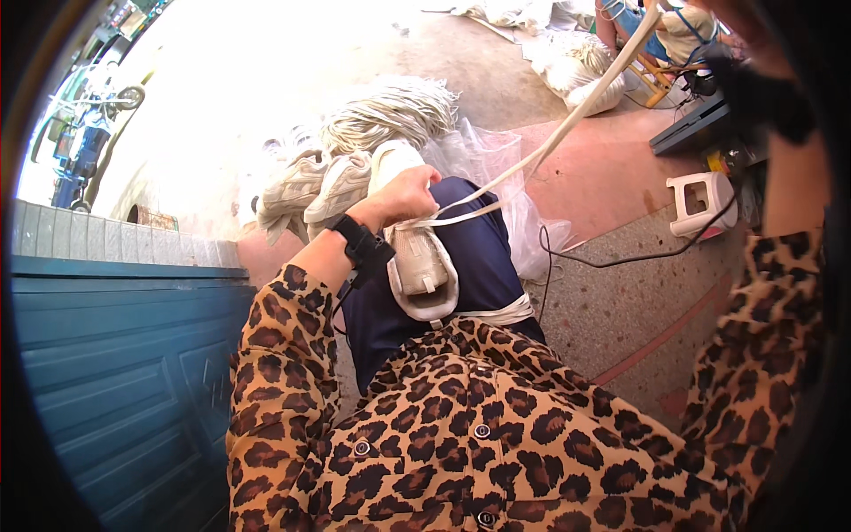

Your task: Threading and arranging laces through the eyelets of a white sneaker.

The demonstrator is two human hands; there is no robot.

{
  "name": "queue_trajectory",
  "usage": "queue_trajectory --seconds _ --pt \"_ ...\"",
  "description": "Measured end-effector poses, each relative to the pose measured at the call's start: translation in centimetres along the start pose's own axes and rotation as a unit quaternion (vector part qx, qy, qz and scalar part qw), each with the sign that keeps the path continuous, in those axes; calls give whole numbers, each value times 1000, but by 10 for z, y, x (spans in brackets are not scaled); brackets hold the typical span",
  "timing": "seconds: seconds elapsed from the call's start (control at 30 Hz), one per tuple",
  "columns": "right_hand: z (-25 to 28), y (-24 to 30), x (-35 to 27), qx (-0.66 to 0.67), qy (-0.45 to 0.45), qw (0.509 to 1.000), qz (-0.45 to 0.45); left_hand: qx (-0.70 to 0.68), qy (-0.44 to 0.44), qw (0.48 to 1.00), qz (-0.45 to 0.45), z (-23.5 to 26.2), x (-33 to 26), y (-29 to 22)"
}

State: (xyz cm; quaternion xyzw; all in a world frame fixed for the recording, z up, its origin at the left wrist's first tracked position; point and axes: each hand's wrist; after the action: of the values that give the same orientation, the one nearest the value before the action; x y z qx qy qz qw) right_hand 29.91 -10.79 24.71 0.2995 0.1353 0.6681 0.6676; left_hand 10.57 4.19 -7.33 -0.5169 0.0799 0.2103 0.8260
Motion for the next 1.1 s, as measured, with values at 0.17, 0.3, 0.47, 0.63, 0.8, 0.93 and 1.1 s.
queue_trajectory --seconds 0.17,0.3,0.47,0.63,0.8,0.93,1.1 --pt "-132 -75 -13 108 209 966 -104 111 -26 993 -10 4 0 14" --pt "-215 -98 -48 147 281 931 -179 65 -115 986 -101 26 -20 20" --pt "-289 -114 -70 195 257 927 -191 109 -103 988 -24 22 -65 45" --pt "-308 -115 -79 159 223 960 -63 176 -195 960 -102 1 -68 49" --pt "-310 -106 -78 204 301 914 -180 174 -174 967 -66 5 -66 47" --pt "-312 -93 -95 79 231 965 -97 -261 -45 948 179 22 -66 40" --pt "-322 -28 -109 6 150 985 84 -244 -33 947 207 20 -61 34"
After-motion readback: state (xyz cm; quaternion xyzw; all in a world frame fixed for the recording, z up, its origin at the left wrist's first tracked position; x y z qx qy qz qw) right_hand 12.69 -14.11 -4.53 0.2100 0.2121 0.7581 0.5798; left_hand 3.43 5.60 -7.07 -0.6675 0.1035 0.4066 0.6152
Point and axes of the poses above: each hand's wrist, its own x-axis towards the middle knuckle, its own z-axis out of the back of the hand, y = z × x, and after that the axes turned 7 degrees about -x, right-handed
